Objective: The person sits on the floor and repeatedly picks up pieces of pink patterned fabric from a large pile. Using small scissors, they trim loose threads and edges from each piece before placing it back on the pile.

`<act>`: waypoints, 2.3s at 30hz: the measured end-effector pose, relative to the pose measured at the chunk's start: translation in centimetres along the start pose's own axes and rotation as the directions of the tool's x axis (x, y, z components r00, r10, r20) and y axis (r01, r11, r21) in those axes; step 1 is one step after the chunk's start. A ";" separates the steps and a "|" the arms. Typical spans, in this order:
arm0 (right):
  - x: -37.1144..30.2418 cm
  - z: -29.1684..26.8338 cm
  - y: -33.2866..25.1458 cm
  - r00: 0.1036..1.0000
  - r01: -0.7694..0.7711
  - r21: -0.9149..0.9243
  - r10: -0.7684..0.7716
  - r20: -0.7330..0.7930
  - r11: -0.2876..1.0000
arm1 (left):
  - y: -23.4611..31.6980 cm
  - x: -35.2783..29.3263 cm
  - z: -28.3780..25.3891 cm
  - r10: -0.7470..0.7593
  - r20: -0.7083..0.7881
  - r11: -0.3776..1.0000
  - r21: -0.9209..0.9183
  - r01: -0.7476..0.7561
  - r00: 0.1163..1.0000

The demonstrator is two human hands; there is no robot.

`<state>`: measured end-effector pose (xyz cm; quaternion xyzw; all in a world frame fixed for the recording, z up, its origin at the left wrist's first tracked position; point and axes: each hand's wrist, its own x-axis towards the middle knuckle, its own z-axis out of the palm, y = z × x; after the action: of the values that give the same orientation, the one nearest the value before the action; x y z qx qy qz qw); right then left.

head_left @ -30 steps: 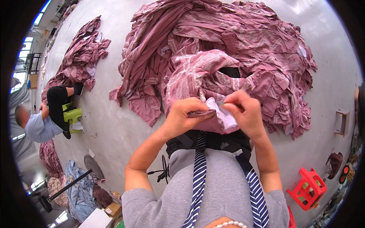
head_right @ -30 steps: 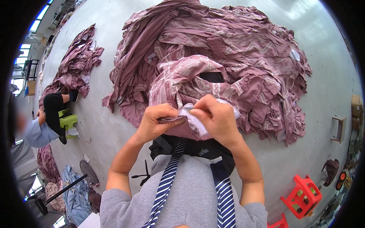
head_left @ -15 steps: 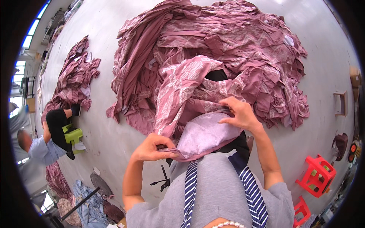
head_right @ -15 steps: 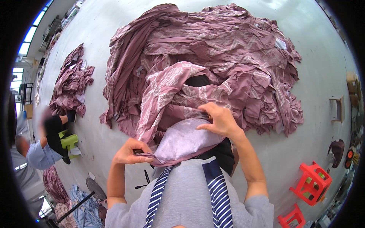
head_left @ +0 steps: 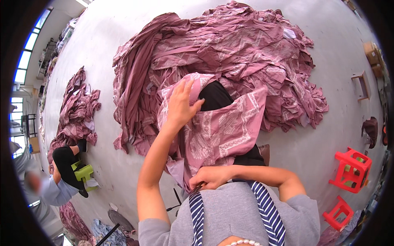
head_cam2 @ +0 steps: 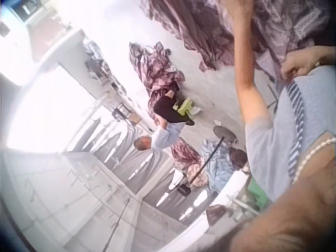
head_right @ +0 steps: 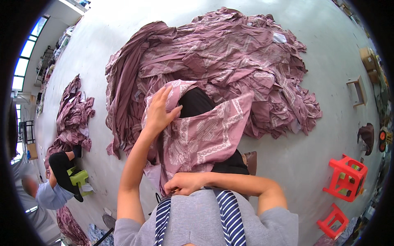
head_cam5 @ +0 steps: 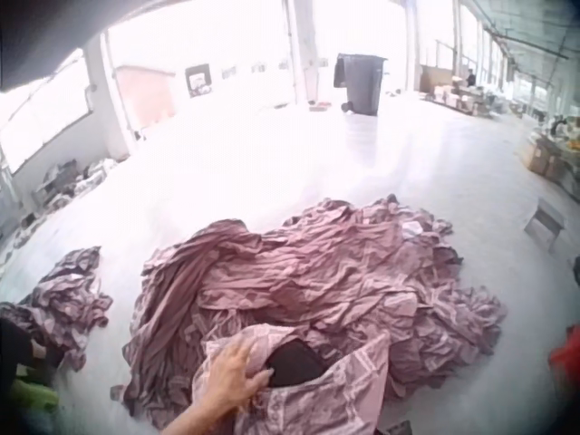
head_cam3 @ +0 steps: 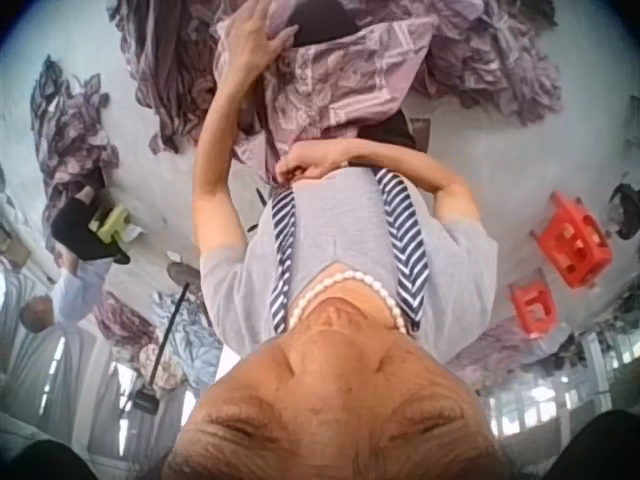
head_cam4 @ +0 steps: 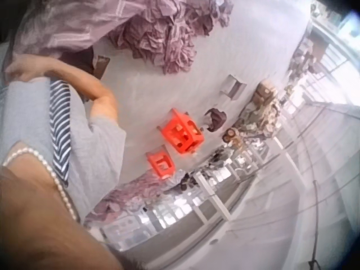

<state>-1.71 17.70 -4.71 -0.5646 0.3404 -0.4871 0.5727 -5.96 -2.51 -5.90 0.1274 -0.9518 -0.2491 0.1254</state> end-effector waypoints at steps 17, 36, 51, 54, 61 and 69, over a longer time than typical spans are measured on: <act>-12.8 -11.8 3.8 -0.022 0.132 0.287 0.292 -0.956 0.949 | 3.4 -10.5 -4.5 0.300 0.636 0.928 -0.368 -0.063 0.711; -7.9 -7.7 0.4 0.438 -0.277 -0.458 -0.313 -0.843 0.845 | 7.8 -3.1 -2.5 -0.051 0.414 0.751 -0.584 0.308 0.909; -7.8 -6.9 -4.3 0.378 -0.487 -0.363 -0.183 -0.908 0.794 | 8.1 -4.3 -1.1 0.018 -0.053 0.875 -0.482 -0.041 0.998; -8.3 -8.1 -4.8 0.359 -0.455 -0.394 -0.241 -0.902 0.798 | 8.2 -4.3 -1.4 0.162 -0.136 0.908 -0.368 -0.202 0.977; -8.8 -8.2 -3.6 0.303 -0.319 -0.195 -0.095 -0.948 0.927 | 8.4 -4.1 -1.6 0.188 -0.196 0.918 -0.313 -0.243 0.962; -8.3 -8.3 -4.0 0.415 -0.418 -0.270 -0.082 -0.906 0.867 | 8.5 -3.8 -2.0 0.402 -0.175 0.889 -0.162 -0.429 0.899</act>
<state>-12.65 23.32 -3.22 -0.2970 0.7522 -0.5533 0.1994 -3.37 4.94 -0.55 -0.0760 -0.9168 -0.2998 0.2527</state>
